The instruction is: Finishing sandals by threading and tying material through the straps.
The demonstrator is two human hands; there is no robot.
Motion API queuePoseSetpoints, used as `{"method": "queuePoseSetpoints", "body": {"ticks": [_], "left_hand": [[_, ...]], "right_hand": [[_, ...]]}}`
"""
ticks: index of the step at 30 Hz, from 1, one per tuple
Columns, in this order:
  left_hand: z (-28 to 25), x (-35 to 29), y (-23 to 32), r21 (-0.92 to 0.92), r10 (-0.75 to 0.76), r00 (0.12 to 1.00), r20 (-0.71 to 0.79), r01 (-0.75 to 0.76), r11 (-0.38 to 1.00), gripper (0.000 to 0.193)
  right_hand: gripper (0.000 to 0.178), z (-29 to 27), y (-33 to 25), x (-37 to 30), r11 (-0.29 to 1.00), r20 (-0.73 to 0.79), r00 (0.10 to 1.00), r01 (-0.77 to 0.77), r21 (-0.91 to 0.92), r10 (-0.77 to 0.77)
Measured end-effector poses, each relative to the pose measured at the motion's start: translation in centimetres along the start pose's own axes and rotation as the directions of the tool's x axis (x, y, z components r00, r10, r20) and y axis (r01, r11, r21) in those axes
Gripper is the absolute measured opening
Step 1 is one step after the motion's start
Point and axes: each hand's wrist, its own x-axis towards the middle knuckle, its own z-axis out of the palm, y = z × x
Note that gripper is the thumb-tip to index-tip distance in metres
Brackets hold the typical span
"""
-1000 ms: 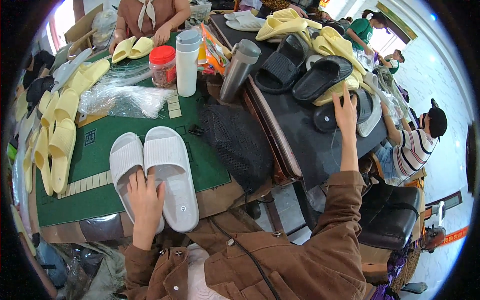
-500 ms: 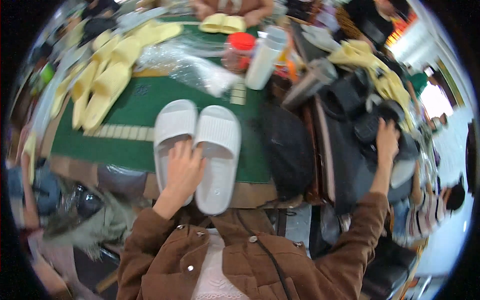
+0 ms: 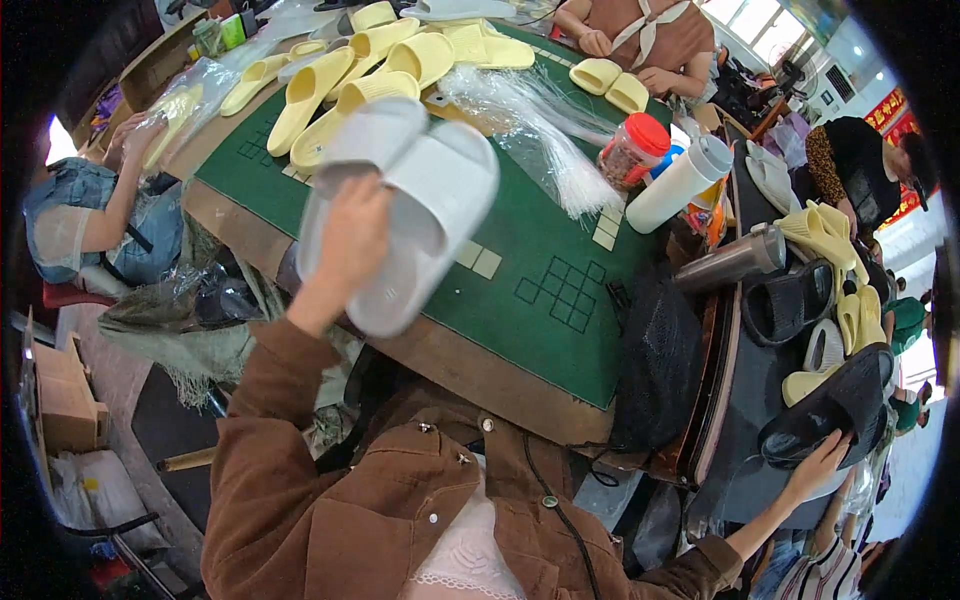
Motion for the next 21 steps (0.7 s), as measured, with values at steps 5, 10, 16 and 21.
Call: {"method": "queuePoseSetpoints", "body": {"ticks": [5,10,16,21], "left_hand": [[-1.5,5.5,-13.3,0.261,-0.022,0.981,-0.192,0.073,0.963,0.030],[-1.1,6.9,-23.3,0.161,-0.239,0.951,-0.195,0.271,0.949,0.037],[0.8,4.4,-19.1,0.039,-0.259,0.891,-0.372,0.294,0.955,0.037],[-0.8,3.1,-8.1,-0.070,-0.230,0.866,-0.444,0.222,0.973,0.041]], "right_hand": [[0.051,-1.2,-2.3,-1.6,0.999,-0.023,1.000,0.014,0.045,-0.013],[0.050,-3.0,-4.9,-3.6,0.978,-0.074,0.997,-0.016,0.206,0.032],[0.044,-4.9,-12.6,-8.1,0.899,0.068,0.987,-0.160,0.407,0.145],[0.038,-4.8,-21.4,-10.8,0.900,0.255,0.935,0.126,0.418,-0.249]]}}
